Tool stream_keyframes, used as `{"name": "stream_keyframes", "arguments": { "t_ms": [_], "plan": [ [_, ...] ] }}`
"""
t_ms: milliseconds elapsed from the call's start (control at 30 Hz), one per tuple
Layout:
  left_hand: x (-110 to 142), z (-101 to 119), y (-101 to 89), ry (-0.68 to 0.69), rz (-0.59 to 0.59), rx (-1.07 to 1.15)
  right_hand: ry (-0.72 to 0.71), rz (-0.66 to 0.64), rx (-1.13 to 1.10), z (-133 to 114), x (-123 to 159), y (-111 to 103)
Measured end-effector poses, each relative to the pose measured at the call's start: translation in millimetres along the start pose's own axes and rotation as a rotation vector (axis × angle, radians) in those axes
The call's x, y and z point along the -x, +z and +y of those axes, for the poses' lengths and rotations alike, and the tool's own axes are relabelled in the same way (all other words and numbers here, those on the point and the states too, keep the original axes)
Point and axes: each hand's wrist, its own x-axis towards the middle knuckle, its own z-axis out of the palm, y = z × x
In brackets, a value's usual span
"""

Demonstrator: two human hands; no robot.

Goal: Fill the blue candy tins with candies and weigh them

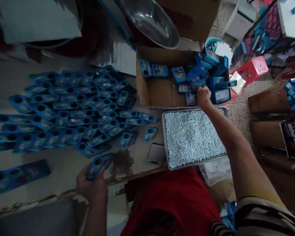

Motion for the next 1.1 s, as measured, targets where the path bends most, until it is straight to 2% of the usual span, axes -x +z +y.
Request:
{"name": "stream_keyframes", "arguments": {
  "t_ms": [67,100,167,233,300,367,400,467,533,600,633,667,700,733,767,800,867,933,1000,1033,1100],
  "plan": [
    [-3,-1,2.9,-0.067,0.077,0.051,0.003,0.016,-0.081,-12,5,-1],
    [1,4,2.2,-0.047,0.135,0.035,-0.020,0.016,-0.094,-18,10,-9],
    [13,24,-0.1,0.144,0.205,-0.044,-0.066,0.007,-0.061,-26,22,-37],
    [22,64,5.6,0.403,0.205,-0.059,-0.072,-0.014,-0.049,-27,40,-73],
    [20,125,32.0,0.639,0.014,0.024,-0.022,-0.031,-0.218,-18,68,-105],
    [8,206,86.1,0.850,-0.264,0.080,0.090,-0.030,-0.527,-3,104,-120],
    [0,251,122.9,0.938,-0.297,0.122,0.166,-0.025,-0.686,5,124,-119],
    [-12,339,208.9,1.128,-0.483,0.051,0.354,0.023,-0.941,21,165,-105],
    [-16,413,297.2,1.302,-0.607,-0.130,0.542,0.094,-1.115,34,203,-83],
    [-16,460,369.8,1.387,-0.654,-0.267,0.672,0.171,-1.213,45,234,-62],
    [-17,472,395.5,1.402,-0.681,-0.317,0.708,0.210,-1.241,49,245,-55],
    [-20,476,412.4,1.417,-0.696,-0.342,0.727,0.250,-1.256,54,255,-51],
    [-24,475,420.1,1.431,-0.706,-0.337,0.731,0.294,-1.258,58,263,-48],
    [-29,468,418.5,1.438,-0.710,-0.295,0.722,0.338,-1.245,63,268,-48],
    [-34,456,408.5,1.435,-0.718,-0.219,0.705,0.379,-1.222,67,272,-48],
    [-38,442,391.3,1.415,-0.729,-0.113,0.684,0.404,-1.192,70,274,-49],
    [-37,408,343.3,1.298,-0.763,0.116,0.633,0.409,-1.138,73,272,-51],
    [-19,372,291.3,1.154,-0.700,0.239,0.571,0.362,-1.125,70,266,-51],
    [10,341,248.9,0.993,-0.605,0.307,0.516,0.312,-1.144,62,260,-50],
    [25,328,233.6,0.898,-0.570,0.339,0.498,0.290,-1.164,58,258,-48],
    [52,307,215.5,0.680,-0.555,0.408,0.495,0.241,-1.225,52,257,-46]
  ]
}}
